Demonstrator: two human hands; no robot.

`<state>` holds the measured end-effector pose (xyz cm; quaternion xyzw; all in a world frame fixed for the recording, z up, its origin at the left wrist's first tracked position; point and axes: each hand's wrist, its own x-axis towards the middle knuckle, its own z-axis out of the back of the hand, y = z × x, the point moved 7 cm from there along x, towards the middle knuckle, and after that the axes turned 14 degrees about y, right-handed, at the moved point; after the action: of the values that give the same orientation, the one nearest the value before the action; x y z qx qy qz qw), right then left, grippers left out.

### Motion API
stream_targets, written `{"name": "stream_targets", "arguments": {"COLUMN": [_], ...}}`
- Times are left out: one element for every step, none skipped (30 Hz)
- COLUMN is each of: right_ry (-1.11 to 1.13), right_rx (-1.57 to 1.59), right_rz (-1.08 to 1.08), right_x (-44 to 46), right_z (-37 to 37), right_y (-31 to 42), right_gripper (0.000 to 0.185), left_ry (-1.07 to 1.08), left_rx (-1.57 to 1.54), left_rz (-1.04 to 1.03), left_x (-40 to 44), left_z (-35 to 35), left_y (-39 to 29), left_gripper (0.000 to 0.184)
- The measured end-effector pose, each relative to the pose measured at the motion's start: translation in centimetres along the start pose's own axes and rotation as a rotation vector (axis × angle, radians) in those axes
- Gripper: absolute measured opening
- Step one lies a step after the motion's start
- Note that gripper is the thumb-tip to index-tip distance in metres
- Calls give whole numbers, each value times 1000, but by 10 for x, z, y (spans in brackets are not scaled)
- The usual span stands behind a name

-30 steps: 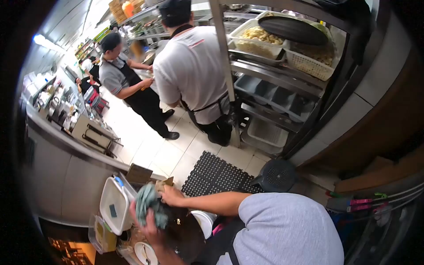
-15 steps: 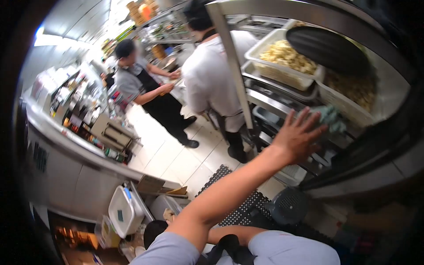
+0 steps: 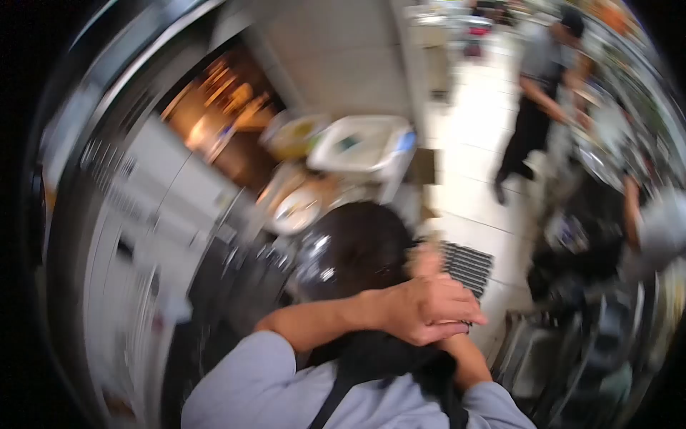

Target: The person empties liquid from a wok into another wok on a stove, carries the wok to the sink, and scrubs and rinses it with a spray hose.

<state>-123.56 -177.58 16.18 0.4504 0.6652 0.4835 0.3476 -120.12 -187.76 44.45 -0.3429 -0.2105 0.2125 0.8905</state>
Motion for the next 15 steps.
{"name": "stream_targets", "arguments": {"right_ry": [25,116,47,-26,19,15,2,24,40,43,69,89,72,31,-17], "right_rx": [88,-324,-306,-272,-144,-189,-116,-73,-33,-46,-27,0,-11,-3,4], "right_rz": [29,-175,-103,-53,-50,-47,-95,-98,-103,-99,-148,-189,-184,-187,-188], "right_x": [10,19,26,20,32,29,25,22,19,17,16,12,9,7,4], "right_z": [1,17,23,17,33,32,31,30,30,30,24,20,16,14,15], "right_y": [-5,-26,-33,-19,-46,-33,-34,-33,-31,-26,-24,-23,-22,-20,-16], "right_gripper": [26,32,41,43,41,40,42,42,42,42,43,43,43,42,42], "left_ry": [-12,-72,-103,-86,-97,-53,-40,100,32,-171,-430,-682,-746,-870,-965], "left_rx": [-104,-122,-236,-288,-239,-217,-224,-231,-269,-346,-315,-229,-14,22,112], "left_rz": [88,129,257,481,635,821,1017,1283,1370,1469,1572,1592,1704,1775,1823], "left_x": [-53,-107,-164,-224,-285,-340,-414,-483,-564,-623,-688,-748,-782,-825,-861], "left_z": [4,11,8,-6,-19,-33,-66,-87,-114,-113,-106,-102,-83,-72,-64], "left_y": [10,12,21,27,33,33,51,65,90,95,108,126,127,137,148], "left_gripper": [21,18,18,20,22,23,22,23,26,27,27,27,27,29,33]}}
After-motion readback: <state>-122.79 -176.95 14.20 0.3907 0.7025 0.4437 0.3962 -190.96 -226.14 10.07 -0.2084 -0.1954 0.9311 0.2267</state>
